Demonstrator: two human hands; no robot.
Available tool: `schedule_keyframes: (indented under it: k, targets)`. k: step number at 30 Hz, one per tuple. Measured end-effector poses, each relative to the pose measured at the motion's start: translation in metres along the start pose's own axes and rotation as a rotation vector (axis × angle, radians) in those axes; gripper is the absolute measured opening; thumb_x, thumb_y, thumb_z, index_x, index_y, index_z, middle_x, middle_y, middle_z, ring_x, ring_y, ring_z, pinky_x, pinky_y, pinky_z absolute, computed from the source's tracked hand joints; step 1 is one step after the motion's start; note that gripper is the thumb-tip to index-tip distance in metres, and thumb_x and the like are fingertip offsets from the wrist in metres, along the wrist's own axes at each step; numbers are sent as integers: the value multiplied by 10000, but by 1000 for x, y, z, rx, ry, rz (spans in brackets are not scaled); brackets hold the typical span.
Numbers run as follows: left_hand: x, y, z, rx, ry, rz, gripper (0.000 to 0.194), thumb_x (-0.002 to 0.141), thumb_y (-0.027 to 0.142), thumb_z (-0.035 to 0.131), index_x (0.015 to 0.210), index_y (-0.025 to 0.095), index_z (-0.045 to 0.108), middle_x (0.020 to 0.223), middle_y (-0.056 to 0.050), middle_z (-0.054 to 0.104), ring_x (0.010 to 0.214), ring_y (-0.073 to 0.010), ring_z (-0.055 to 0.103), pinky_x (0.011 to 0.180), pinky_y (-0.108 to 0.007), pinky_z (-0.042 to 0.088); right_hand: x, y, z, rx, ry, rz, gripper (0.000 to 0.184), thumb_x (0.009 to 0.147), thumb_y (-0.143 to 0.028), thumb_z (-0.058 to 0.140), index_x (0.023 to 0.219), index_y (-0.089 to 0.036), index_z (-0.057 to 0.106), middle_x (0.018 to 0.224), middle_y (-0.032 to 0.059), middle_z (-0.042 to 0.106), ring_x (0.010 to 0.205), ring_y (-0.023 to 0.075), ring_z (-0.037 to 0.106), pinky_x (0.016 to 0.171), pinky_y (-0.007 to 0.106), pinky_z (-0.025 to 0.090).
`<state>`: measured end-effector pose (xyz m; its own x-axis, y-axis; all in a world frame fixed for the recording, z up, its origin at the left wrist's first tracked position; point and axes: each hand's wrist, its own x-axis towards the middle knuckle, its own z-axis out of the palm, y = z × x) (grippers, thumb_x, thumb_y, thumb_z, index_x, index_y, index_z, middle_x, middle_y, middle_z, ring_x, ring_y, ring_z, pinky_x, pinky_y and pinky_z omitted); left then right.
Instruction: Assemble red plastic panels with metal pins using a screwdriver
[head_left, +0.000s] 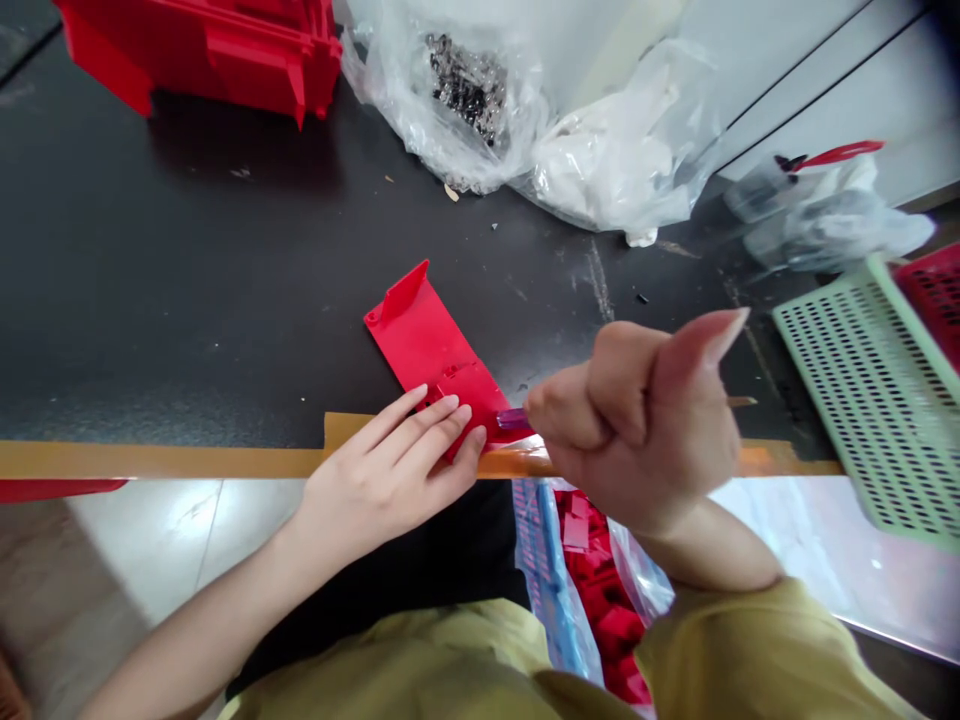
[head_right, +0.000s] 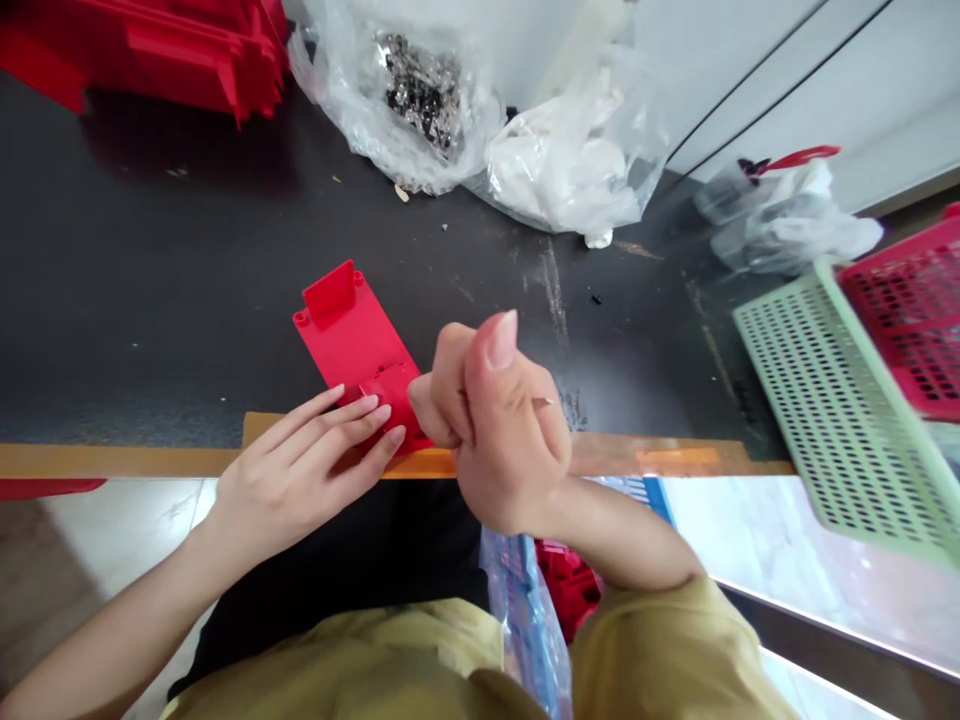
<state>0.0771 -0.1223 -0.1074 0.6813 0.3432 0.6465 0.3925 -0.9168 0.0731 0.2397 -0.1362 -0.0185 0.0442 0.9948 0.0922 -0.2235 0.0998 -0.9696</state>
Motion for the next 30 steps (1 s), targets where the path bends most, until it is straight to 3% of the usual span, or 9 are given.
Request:
schedule_keyframes:
  k: [4,10,16,19,24,30]
  targets:
    - [0,0,0,3,-12,14,227,885,110,638,1110,130,661,1082,-76,732,1053,-190,678,1045,-393,524,0,2,2,-5,-17,26,606,908,-510,560,484,-168,294,431,-62,169,351,44,113,357,257,119]
    - [3,0,-2,9,-17,6,175,886,116,627,1050,155,675,1060,-63,731,1032,-179,679,1046,-380,521,3,3,1,-183,-216,41,521,970,-508,424,565,-190,346,501,-46,280,414,77,235,428,288,231]
    - [1,-1,-2,29,-12,19,213,907,64,543,1047,160,673,1006,-64,734,1062,-180,666,1050,-377,507,1,13,5,-371,-397,-131,452,1032,-371,336,616,-192,324,570,-38,310,489,80,303,467,269,246]
    - [-1,-1,-1,15,-15,22,206,899,84,578,1076,146,662,1066,-79,725,1062,-196,666,1040,-398,514,3,15,3,-315,-250,-114,510,997,-479,388,574,-198,339,523,-43,291,449,81,283,433,265,236]
    - [-3,-3,1,-1,-23,37,245,893,67,584,1127,117,638,1112,-87,716,1104,-212,646,1035,-403,517,13,4,-6,30,59,-61,604,888,-532,564,508,-199,231,425,-76,106,351,60,84,338,249,94]
    - [-4,-2,0,9,-40,28,273,884,92,613,1155,127,624,1130,-92,707,1115,-212,641,1043,-401,508,6,7,-5,63,5,-61,586,891,-503,567,485,-191,282,410,-70,157,351,51,78,347,243,88]
